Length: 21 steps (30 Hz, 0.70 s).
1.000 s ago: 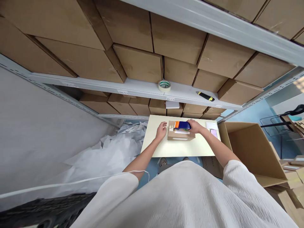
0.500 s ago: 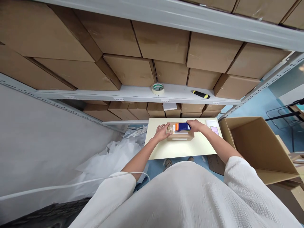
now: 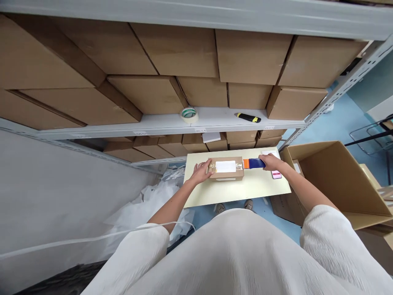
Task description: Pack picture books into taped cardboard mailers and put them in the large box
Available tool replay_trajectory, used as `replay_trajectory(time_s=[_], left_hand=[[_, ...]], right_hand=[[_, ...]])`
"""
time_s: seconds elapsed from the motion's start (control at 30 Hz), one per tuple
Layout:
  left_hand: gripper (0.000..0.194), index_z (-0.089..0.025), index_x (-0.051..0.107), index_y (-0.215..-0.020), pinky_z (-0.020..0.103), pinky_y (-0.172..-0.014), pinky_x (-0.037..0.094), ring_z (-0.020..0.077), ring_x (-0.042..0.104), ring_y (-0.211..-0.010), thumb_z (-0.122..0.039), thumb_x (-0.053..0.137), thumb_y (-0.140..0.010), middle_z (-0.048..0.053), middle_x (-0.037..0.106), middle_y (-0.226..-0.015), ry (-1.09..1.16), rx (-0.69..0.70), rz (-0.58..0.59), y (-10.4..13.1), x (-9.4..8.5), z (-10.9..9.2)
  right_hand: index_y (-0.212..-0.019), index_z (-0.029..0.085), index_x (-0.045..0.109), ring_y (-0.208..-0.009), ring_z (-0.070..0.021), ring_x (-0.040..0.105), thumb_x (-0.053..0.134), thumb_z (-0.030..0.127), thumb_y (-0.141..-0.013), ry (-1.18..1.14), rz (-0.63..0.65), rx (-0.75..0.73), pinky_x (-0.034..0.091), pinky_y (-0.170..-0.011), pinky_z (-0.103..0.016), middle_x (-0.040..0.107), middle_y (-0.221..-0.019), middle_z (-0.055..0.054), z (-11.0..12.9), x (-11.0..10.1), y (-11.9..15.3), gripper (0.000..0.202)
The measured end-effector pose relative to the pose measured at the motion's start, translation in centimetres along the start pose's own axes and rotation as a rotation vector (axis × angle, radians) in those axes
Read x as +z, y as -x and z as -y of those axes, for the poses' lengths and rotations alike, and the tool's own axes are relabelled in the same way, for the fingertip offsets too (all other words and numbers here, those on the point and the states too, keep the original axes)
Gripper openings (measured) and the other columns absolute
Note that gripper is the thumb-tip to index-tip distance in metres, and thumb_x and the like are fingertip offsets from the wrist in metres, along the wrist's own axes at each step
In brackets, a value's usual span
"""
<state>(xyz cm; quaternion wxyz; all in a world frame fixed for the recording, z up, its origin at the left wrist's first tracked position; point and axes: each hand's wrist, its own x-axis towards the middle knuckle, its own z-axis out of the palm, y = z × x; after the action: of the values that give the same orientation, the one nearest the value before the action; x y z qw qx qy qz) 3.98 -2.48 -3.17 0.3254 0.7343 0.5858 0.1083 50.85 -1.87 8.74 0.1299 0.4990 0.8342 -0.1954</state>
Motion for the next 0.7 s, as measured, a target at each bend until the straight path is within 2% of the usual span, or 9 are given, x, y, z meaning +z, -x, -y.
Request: replay_trajectory(time_s=[0.1, 0.23, 0.4, 0.53, 0.7], left_hand=[[0.085, -0.03, 0.043, -0.164, 0.065, -0.132, 0.008, 0.0406, 0.043, -0.154, -0.035, 0.077, -0.086, 0.016, 0.065, -0.151, -0.016, -0.02, 0.006, 0.0, -0.2, -0.3], [0.085, -0.029, 0.041, -0.165, 0.065, -0.131, 0.01, 0.0416, 0.043, -0.154, -0.033, 0.075, -0.087, 0.016, 0.062, -0.156, -0.038, -0.03, 0.022, 0.1, -0.4, -0.7], [0.086, -0.029, 0.038, -0.166, 0.057, -0.128, 0.027, 0.0408, 0.053, -0.147, -0.034, 0.073, -0.088, 0.015, 0.06, -0.158, -0.053, -0.016, 0.026, -0.1, -0.5, -0.9], [0.09, -0.027, 0.037, -0.167, 0.046, -0.118, 0.042, 0.039, 0.062, -0.138, -0.037, 0.075, -0.086, 0.014, 0.066, -0.152, -0.037, -0.022, 0.036, -0.3, -0.6, -0.8], [0.091, -0.026, 0.04, -0.167, 0.042, -0.115, 0.047, 0.0374, 0.059, -0.143, -0.037, 0.077, -0.084, 0.014, 0.054, -0.165, 0.053, -0.015, 0.028, -0.2, -0.2, -0.6]], right_hand=[[-0.105, 0.026, 0.057, -0.097, -0.0294, 0.07, 0.08, 0.027, -0.078, -0.002, 0.01, -0.019, 0.044, -0.098, -0.038, 0.076, -0.107, -0.008, -1.0, 0.6, 0.2, 0.036], [-0.106, 0.026, 0.059, -0.096, -0.029, 0.071, 0.08, 0.024, -0.077, -0.015, 0.037, 0.041, 0.046, -0.091, -0.035, 0.077, -0.106, -0.008, -3.1, 1.2, 0.9, 0.036], [-0.109, 0.025, 0.061, -0.098, -0.029, 0.072, 0.079, 0.021, -0.078, -0.034, 0.027, 0.089, 0.047, -0.088, -0.035, 0.077, -0.11, -0.01, -4.8, 1.8, 1.6, 0.036], [-0.114, 0.025, 0.062, -0.097, -0.0299, 0.072, 0.078, 0.017, -0.077, -0.01, 0.061, 0.122, 0.049, -0.086, -0.036, 0.076, -0.115, -0.012, -4.5, 2.6, 0.5, 0.041], [-0.125, 0.025, 0.062, -0.103, -0.0338, 0.074, 0.079, 0.014, -0.075, 0.046, 0.135, 0.178, 0.053, -0.083, -0.038, 0.075, -0.121, -0.016, -2.4, 3.8, -2.4, 0.054]])
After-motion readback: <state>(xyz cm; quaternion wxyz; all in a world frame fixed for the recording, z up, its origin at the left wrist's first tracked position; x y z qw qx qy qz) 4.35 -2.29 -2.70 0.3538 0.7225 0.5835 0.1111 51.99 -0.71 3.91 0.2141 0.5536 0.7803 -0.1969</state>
